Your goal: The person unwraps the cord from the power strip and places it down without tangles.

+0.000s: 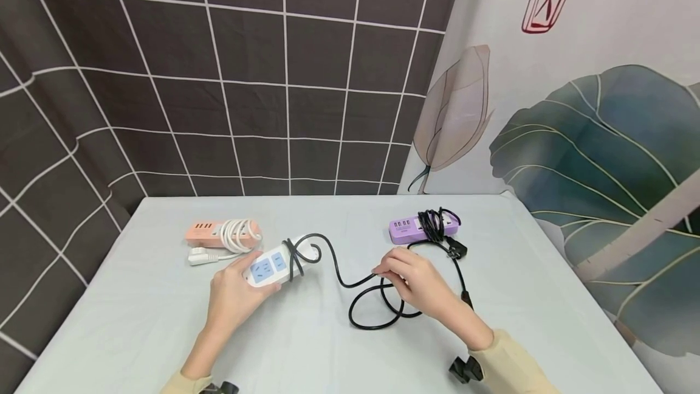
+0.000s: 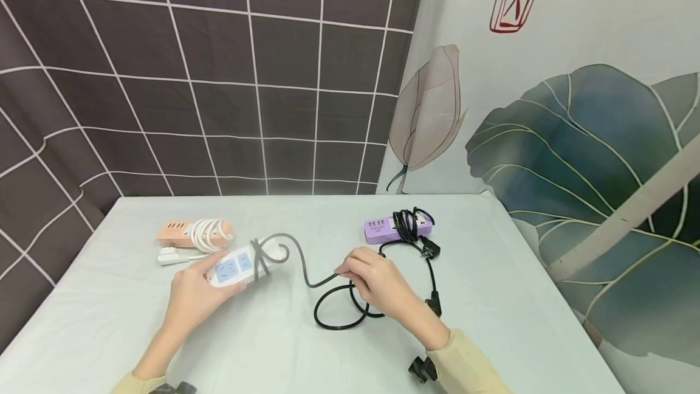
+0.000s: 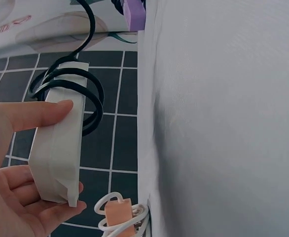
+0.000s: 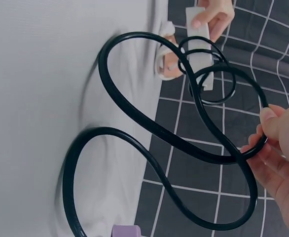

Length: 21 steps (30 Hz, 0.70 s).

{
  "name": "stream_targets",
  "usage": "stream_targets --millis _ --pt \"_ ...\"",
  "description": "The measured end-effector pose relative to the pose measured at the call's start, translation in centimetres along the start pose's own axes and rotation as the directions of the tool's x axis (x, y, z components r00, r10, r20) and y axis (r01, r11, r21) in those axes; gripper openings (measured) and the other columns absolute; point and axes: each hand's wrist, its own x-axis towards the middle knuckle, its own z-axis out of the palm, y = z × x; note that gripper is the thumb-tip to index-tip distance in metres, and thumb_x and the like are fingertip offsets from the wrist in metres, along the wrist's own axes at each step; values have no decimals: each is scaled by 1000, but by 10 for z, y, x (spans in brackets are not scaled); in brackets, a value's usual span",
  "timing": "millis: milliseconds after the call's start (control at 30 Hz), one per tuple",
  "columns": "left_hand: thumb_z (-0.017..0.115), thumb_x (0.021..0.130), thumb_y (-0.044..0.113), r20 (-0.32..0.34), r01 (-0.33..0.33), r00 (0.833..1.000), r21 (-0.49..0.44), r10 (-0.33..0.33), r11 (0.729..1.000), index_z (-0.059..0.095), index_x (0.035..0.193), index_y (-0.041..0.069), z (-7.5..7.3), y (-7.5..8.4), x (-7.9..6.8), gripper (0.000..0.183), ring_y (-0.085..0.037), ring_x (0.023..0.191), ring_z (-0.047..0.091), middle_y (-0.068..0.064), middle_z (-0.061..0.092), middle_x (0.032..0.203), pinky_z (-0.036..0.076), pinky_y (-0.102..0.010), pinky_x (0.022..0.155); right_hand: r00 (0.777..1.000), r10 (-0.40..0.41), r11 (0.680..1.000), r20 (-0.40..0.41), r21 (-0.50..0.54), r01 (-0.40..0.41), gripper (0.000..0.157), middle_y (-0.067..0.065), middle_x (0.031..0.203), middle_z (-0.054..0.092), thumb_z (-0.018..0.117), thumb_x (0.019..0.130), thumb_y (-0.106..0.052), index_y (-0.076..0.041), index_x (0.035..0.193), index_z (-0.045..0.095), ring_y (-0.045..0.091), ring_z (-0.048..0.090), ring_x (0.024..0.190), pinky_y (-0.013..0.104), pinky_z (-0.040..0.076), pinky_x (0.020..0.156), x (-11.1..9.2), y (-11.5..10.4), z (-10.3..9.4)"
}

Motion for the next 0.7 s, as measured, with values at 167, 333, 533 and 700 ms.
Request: stream_targets --millis 167,333,533,700 --pt "88 60 19 -9 1 1000 11 -1 1000 63 122 -1 1 0 1 70 -33 86 67 -26 67 112 51 -43 69 998 -64 998 8 13 64 24 -5 87 62 47 100 -15 -13 91 69 8 58 82 14 47 73 1 -3 -1" --pt "89 58 19 -54 -2 999 13 3 1000 64 120 -3 3 -2 3 69 -33 83 67 -25 69 106 49 -42 68 993 -112 993 31 30 111 28 -6 87 61 43 101 -17 -14 90 68 7 57 82 15 47 75 2 -4 -3" --pt "89 58 19 -83 13 996 2 -13 1000 63 121 -3 1 -2 5 71 -34 80 67 -29 69 101 50 -43 67 987 -146 989 72 39 143 29 -7 87 62 41 101 -15 -14 90 67 7 57 81 16 46 75 2 -5 -7" --pt "89 58 18 -107 31 994 -9 -31 999 64 120 -3 0 -1 6 70 -36 80 67 -30 68 101 50 -45 67 985 -144 989 91 26 143 22 -7 87 62 47 99 -10 -13 89 67 7 58 81 17 47 75 2 -4 -8"
